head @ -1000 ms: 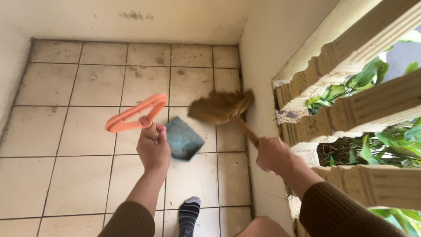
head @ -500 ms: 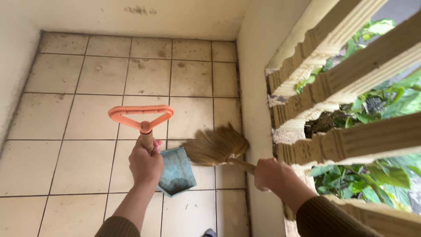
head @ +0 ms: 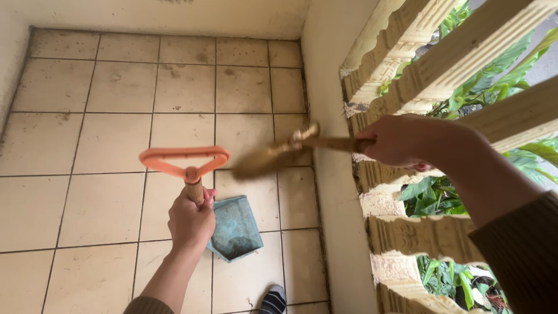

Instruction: The person sweeps a tiled floor using a broom and a dustpan, collecting debris from corners and along walls.

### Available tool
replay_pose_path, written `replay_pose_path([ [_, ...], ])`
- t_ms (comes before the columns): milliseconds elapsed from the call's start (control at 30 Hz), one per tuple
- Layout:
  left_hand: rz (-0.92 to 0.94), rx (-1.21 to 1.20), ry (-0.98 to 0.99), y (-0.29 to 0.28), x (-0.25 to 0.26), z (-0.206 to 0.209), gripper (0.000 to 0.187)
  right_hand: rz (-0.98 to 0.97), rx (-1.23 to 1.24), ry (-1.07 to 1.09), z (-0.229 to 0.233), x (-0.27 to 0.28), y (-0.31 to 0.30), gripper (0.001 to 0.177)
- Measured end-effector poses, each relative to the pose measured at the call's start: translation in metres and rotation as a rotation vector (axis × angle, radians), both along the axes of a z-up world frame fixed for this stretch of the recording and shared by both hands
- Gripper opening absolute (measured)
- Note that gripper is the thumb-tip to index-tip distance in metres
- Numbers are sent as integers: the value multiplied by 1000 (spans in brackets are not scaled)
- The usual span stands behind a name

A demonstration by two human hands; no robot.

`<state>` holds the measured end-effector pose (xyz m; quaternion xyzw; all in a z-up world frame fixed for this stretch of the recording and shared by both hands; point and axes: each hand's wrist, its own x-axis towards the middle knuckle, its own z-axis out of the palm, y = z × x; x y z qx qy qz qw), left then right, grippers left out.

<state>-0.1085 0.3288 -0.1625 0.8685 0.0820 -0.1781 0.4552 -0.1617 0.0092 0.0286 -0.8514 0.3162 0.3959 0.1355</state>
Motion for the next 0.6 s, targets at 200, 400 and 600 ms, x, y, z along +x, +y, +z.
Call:
replay_pose_path([
  [200, -43, -17, -108, 12, -29, -4, 9, -45, -133, -74, -78, -17, 35, 39],
  [400, -37, -50, -11, 24, -61, -1, 9, 182, -216, -131, -213, -74, 43, 31],
  [600, -66, -29, -83, 54, -112, 0, 5, -279, -1, 74, -204, -155, 95, 26],
])
